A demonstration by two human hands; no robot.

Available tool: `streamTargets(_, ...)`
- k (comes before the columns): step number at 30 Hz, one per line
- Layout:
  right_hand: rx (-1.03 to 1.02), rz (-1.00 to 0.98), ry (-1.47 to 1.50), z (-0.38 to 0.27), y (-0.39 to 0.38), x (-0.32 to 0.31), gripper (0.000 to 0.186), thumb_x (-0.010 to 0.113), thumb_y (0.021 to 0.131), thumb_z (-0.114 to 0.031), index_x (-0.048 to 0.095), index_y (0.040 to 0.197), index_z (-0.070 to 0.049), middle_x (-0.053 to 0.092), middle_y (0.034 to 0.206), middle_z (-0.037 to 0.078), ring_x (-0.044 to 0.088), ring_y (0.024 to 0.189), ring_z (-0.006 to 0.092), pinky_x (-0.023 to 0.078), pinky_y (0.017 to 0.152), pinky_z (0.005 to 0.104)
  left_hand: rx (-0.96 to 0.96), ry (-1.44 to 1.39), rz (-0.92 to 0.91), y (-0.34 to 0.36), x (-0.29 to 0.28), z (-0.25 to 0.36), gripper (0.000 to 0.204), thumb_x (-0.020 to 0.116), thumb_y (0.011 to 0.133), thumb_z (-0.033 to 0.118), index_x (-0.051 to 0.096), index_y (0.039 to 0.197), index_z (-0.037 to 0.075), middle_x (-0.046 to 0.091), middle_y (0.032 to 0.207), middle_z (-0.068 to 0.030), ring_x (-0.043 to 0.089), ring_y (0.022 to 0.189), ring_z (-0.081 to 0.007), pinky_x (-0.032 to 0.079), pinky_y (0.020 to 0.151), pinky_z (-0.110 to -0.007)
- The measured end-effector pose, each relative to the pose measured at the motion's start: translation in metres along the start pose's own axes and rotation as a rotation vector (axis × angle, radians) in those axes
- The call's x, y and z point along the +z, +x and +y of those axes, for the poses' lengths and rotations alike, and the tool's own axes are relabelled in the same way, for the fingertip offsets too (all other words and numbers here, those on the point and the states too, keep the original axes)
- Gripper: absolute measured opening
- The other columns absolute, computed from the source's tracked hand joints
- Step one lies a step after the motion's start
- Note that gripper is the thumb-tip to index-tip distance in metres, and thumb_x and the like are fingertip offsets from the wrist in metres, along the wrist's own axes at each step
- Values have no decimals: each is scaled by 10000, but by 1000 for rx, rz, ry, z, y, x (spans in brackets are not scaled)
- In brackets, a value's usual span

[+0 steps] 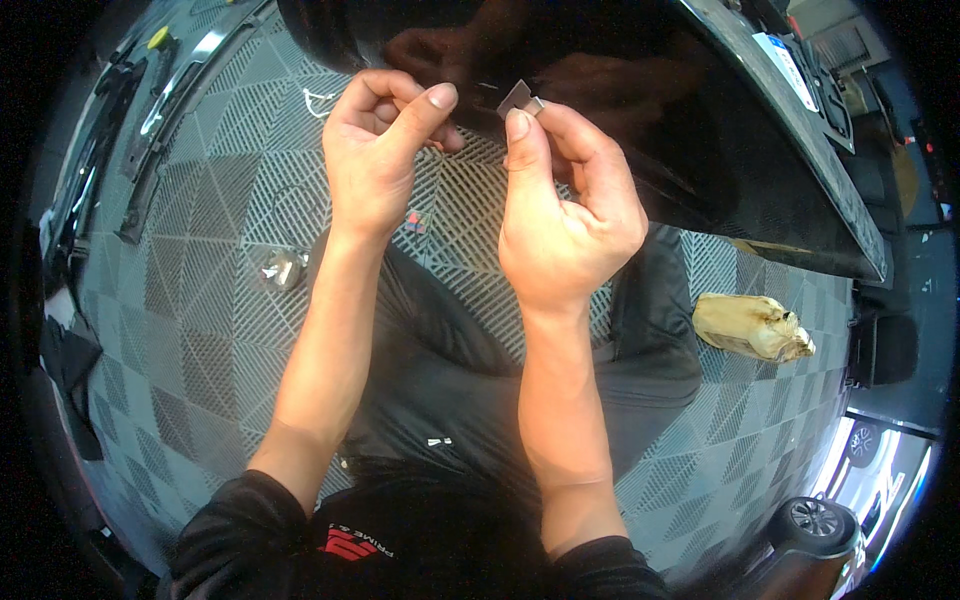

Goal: The person sits on the floor and uses a small metal scraper to remove adhesive residue from the edge of a black car bumper. They repeatedly scrape along the same edge, occasionally lifting the bumper to inspect the surface.

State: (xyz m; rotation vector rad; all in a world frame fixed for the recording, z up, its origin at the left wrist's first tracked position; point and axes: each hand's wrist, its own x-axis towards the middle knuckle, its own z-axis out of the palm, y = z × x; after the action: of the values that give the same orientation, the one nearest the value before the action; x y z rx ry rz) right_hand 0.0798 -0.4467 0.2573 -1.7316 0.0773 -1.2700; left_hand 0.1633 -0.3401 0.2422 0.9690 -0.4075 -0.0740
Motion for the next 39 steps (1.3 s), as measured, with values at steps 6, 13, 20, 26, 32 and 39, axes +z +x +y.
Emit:
streamTargets(6, -49, 64, -94, 1, 1, 4, 159, 772, 897, 23, 685, 1027, 51, 747, 871, 102, 685, 675, 98, 573, 628, 200, 1, -5, -7, 1, 2, 0, 197, 788, 902, 65, 608, 950, 2, 682, 742, -47, 671, 648, -97, 568, 611, -220)
streamTargets(13, -71, 109, -153, -1, 0, 13, 166, 790, 888, 5, 684, 1013, 31, 743, 845, 88, 677, 657, 87, 554, 611, 192, 14, -8, -2, 1, -1, 1, 205, 791, 899, 72, 612, 963, -5, 686, 741, -55, 673, 647, -102, 568, 606, -220)
streamTargets(20, -91, 90, -170, 2, 0, 7, 165, 786, 893, 0, 684, 1020, 26, 745, 863, 97, 699, 680, 107, 561, 633, 206, 12, -5, -17, 1, 1, 0, 199, 788, 904, 75, 617, 960, -9, 687, 736, -55, 685, 655, -106, 569, 604, -217)
streamTargets(26, -21, 35, 9, 4, -5, -2, 171, 780, 905, -19, 690, 1042, 32, 749, 893, 109, 714, 704, 126, 572, 657, 217, 2, -10, -11, 1, -2, -1, 192, 785, 907, 74, 617, 953, -7, 688, 735, -52, 683, 649, -101, 565, 602, -212)
streamTargets(32, -94, -39, -191, -1, 1, -2, 191, 785, 905, -34, 706, 1065, 35, 750, 873, 96, 709, 693, 121, 562, 648, 211, 7, -19, -16, 1, -2, -1, 191, 786, 905, 71, 616, 946, -7, 691, 741, -54, 683, 651, -101, 561, 602, -211)
streamTargets(39, -66, 0, -174, -5, 2, 5, 184, 782, 909, -35, 707, 1064, 28, 746, 852, 90, 707, 685, 113, 552, 632, 205, -6, -21, -21, 1, -2, -1, 193, 789, 901, 79, 615, 949, 9, 697, 751, -63, 688, 658, -121, 573, 630, -240)
